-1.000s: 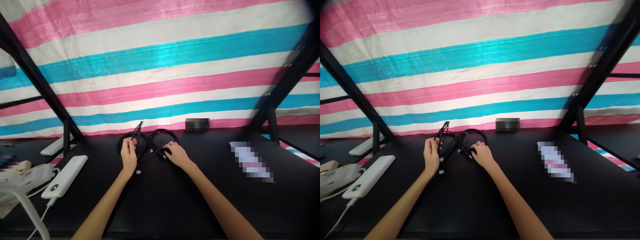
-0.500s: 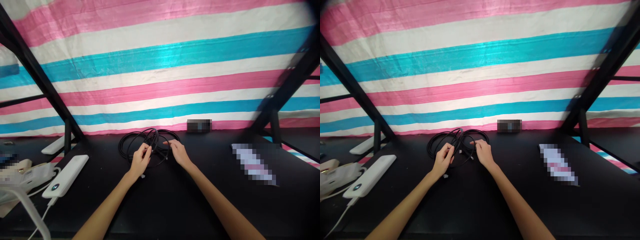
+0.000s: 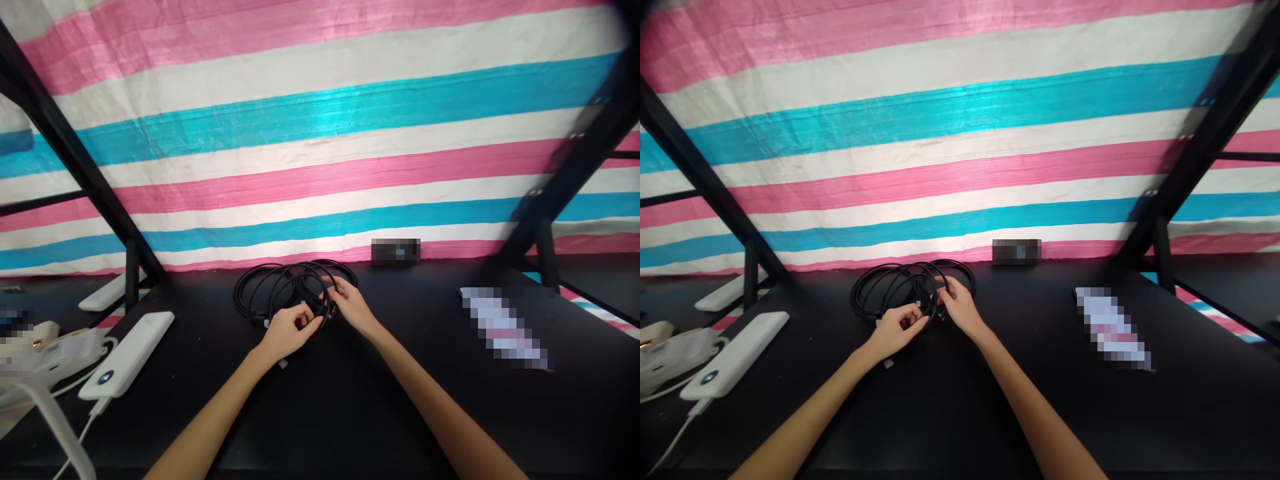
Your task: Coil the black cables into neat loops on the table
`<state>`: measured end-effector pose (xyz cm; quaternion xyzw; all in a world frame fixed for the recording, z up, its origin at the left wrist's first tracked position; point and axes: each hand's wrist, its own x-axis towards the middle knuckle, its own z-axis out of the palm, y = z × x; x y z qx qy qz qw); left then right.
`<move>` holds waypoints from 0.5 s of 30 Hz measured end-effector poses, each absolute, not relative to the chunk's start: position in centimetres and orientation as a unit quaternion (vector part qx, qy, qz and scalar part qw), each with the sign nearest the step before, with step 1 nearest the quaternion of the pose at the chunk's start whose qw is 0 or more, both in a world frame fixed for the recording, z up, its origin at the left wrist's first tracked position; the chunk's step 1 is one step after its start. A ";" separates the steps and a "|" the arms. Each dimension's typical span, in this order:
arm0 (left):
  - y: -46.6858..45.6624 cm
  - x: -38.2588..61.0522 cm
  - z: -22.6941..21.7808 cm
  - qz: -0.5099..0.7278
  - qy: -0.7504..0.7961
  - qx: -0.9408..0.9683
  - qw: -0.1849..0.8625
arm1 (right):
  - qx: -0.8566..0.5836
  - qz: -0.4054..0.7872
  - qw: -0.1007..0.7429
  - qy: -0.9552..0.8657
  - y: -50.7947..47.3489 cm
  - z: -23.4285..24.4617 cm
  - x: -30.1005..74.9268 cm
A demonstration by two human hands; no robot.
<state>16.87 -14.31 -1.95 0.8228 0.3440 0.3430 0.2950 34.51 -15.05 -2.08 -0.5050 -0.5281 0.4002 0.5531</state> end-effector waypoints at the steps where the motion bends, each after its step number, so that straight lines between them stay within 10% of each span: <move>1: -14.2 16.8 -1.8 0.374 0.354 0.809 0.283 | -0.504 0.417 0.547 -0.523 -15.1 -2.0 34.4; 7: -11.9 15.4 -1.3 0.492 0.544 0.674 0.090 | -0.476 0.489 0.535 -0.499 -15.3 -1.8 34.1; 15: -10.3 14.2 -2.1 0.461 0.568 0.665 0.149 | -0.448 0.478 0.560 -0.507 -15.4 -1.6 34.3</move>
